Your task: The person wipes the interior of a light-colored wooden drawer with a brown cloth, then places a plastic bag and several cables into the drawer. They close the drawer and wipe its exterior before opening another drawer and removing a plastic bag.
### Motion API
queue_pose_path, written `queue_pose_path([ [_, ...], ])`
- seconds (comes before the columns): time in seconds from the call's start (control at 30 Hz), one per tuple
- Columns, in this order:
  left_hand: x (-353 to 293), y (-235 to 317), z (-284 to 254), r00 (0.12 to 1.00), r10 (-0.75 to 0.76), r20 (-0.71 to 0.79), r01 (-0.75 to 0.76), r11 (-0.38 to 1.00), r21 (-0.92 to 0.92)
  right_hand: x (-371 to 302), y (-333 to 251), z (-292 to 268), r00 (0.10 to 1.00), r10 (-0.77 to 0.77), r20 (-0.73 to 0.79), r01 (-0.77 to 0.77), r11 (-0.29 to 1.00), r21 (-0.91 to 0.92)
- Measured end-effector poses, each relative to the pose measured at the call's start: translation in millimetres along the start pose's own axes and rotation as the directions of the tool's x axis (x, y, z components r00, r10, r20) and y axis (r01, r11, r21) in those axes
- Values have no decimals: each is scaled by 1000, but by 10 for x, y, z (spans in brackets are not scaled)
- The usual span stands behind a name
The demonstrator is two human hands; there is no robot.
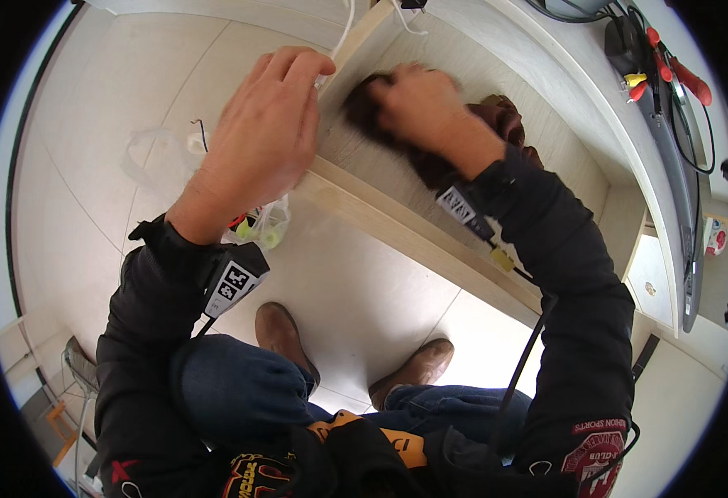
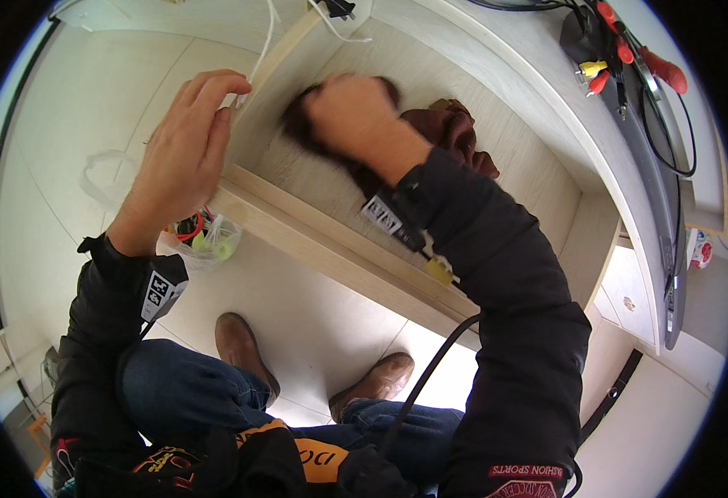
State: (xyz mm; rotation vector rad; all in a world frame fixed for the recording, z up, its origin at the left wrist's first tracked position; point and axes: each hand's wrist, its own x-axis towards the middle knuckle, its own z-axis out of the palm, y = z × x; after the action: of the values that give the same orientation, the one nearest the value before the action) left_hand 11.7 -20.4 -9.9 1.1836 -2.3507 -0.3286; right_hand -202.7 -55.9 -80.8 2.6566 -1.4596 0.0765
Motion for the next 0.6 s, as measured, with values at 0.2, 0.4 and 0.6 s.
queue_pose_path([
  [0.2, -16, 11, 19, 1000, -14, -3, 14, 1000, 10, -219, 26, -363, 995, -101, 21, 93, 966, 241],
  [0.4, 5, 1, -3, 1000, -10, 17, 10, 1000, 10, -144, -172, 85, 954, -298, 35, 274, 913, 302],
  [0.6, 13, -4, 25, 999, 16, -29, -17, 1000, -17, -245, 305, 54, 990, 138, -11, -136, 985, 108],
])
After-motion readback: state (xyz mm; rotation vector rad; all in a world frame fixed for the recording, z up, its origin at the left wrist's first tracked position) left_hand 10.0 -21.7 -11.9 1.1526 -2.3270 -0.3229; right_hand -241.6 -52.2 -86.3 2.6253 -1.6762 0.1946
